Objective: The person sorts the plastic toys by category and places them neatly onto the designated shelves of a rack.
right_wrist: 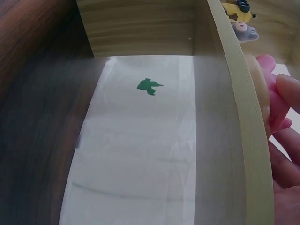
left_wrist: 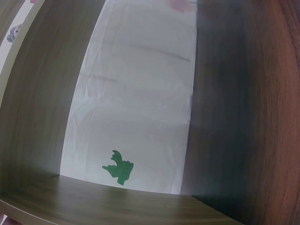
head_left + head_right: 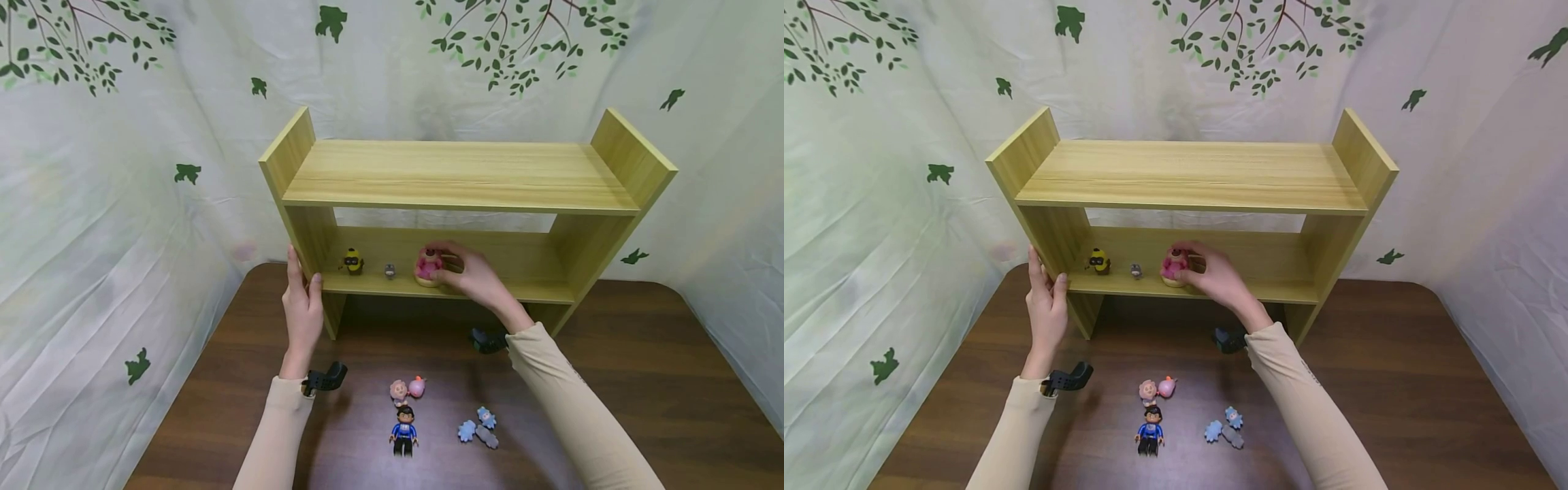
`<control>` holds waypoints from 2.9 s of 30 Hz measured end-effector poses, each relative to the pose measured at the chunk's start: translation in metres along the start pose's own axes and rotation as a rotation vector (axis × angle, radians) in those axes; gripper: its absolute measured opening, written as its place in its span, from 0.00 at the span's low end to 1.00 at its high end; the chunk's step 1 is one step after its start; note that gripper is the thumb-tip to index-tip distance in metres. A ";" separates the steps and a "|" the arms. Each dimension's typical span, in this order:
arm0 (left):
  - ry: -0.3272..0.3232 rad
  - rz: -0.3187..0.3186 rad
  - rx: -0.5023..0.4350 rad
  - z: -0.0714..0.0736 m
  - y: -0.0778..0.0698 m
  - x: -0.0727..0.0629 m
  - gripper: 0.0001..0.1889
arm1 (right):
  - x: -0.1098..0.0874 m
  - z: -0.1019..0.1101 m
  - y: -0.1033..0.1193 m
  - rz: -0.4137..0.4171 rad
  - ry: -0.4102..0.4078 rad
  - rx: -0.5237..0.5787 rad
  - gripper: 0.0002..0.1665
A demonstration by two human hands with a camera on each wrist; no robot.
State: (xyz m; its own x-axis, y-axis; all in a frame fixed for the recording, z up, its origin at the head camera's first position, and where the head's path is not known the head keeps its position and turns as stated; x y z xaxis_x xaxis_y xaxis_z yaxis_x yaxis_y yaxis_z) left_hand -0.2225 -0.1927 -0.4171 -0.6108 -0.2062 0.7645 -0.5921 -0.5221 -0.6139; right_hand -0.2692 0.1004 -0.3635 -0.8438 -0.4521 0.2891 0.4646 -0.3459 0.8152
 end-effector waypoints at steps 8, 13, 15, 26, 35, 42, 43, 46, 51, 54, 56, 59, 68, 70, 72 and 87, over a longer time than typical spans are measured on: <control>-0.001 0.003 -0.008 0.000 0.000 -0.001 0.39 | -0.001 0.001 -0.001 0.007 0.008 0.011 0.26; 0.003 0.008 -0.005 0.000 0.000 -0.001 0.39 | -0.001 0.001 -0.001 0.018 0.009 0.003 0.27; 0.004 0.011 -0.008 0.000 0.000 -0.001 0.39 | -0.002 0.001 -0.001 0.024 0.012 -0.001 0.27; 0.000 0.010 -0.017 0.000 0.002 -0.002 0.40 | -0.002 0.002 -0.001 0.031 0.013 -0.002 0.28; -0.014 -0.008 -0.020 -0.001 0.001 -0.002 0.42 | -0.008 0.005 0.002 0.037 -0.002 0.050 0.30; -0.004 -0.002 -0.014 -0.001 0.002 -0.002 0.41 | -0.019 0.011 0.003 0.105 -0.069 0.050 0.28; -0.003 -0.003 -0.013 0.000 0.002 -0.002 0.41 | -0.021 0.011 0.003 0.116 -0.078 0.054 0.27; 0.003 -0.002 -0.015 0.000 0.003 -0.003 0.39 | -0.026 0.012 0.003 0.146 -0.105 0.074 0.26; 0.003 -0.003 -0.022 0.000 0.003 -0.003 0.39 | -0.035 0.013 0.004 0.180 -0.144 0.105 0.24; 0.000 -0.005 -0.026 0.000 0.003 -0.003 0.40 | -0.041 0.013 0.006 0.201 -0.172 0.121 0.23; -0.006 -0.011 -0.024 -0.001 0.003 -0.003 0.41 | -0.046 0.013 0.010 0.205 -0.191 0.127 0.22; -0.012 -0.018 -0.017 -0.001 0.000 -0.002 0.43 | -0.055 0.014 0.024 0.204 -0.207 0.123 0.20; -0.009 -0.032 -0.029 0.002 -0.033 0.004 0.46 | -0.077 0.009 0.043 0.193 -0.230 0.141 0.16; -0.007 -0.031 -0.028 0.002 -0.025 0.003 0.46 | -0.080 0.006 0.034 0.192 -0.233 0.155 0.16; -0.007 -0.027 -0.031 0.000 -0.016 0.002 0.45 | -0.083 0.003 0.024 0.185 -0.231 0.168 0.17; -0.010 -0.019 -0.034 -0.001 0.002 -0.002 0.42 | -0.102 -0.034 -0.015 0.181 -0.148 0.198 0.16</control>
State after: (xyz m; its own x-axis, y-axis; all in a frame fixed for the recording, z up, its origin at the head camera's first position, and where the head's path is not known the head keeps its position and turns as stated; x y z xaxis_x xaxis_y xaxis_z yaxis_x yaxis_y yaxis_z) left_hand -0.2232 -0.1924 -0.4200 -0.5938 -0.2045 0.7782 -0.6212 -0.4981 -0.6050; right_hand -0.1809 0.1241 -0.4220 -0.7887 -0.3621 0.4967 0.5620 -0.0974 0.8214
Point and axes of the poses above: each hand's wrist, its own x-axis towards the middle knuckle, its own z-axis out of the back of the hand, y = z × x, the point moved 1 cm from there along x, towards the middle knuckle, and after that the axes turned 4 degrees about -x, right-handed, at the moved point
